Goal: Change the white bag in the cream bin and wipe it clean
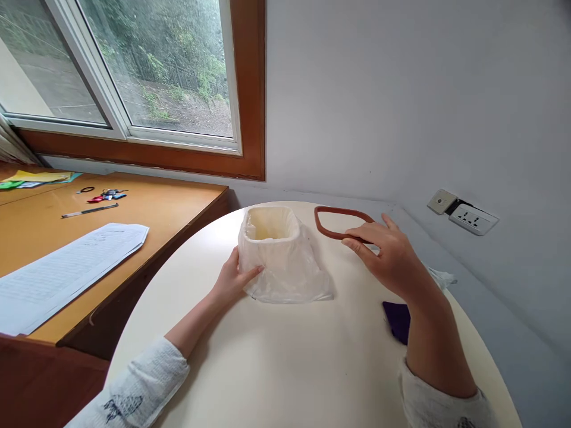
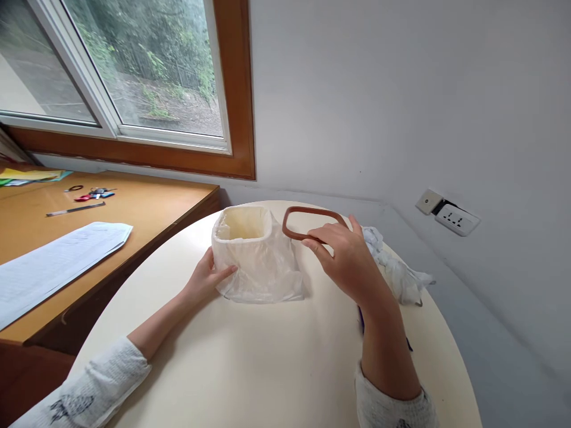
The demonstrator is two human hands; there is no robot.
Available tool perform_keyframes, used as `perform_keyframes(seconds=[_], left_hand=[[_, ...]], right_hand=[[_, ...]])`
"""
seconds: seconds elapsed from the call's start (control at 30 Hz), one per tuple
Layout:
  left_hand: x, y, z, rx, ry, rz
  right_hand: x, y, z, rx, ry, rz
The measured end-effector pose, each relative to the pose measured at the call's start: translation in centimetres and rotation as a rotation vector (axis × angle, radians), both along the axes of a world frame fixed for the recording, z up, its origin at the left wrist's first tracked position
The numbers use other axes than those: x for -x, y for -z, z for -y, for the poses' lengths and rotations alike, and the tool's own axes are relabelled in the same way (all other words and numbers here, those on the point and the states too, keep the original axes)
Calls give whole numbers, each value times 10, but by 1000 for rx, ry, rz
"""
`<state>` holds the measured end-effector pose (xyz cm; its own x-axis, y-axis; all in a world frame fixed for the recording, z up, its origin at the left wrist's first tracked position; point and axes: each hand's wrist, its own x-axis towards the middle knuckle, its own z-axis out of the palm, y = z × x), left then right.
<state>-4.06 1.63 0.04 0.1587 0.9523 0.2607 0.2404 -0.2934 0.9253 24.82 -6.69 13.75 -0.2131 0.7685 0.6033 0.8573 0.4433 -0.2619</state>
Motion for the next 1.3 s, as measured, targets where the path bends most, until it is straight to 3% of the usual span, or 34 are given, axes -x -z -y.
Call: perform_keyframes(seconds=[0.2,0.4,0.53,0.7,0.97,1.17,1.3], left_hand=[[-4,0,1,13,-63,-92],[-6,-2,2,-12,-121,-186],[-6,-2,2,-12,-118,-182],[-5,0,2,-11,-130,-207],[-4,0,2,-4,-126,-196],[-4,1,3,-43,-119,-160],[-5,2,2,-42,-115,-78]], right_hand=[[-20,-8,24,141,32,145],[-20,4,47,467,-58,137],[-17,19,47,637,-32,69],[-12,32,37,813,89,170],[-5,25,34,1074,175,232],[-8,28,37,1086,136,252],[-10,39,30,845,153,243]])
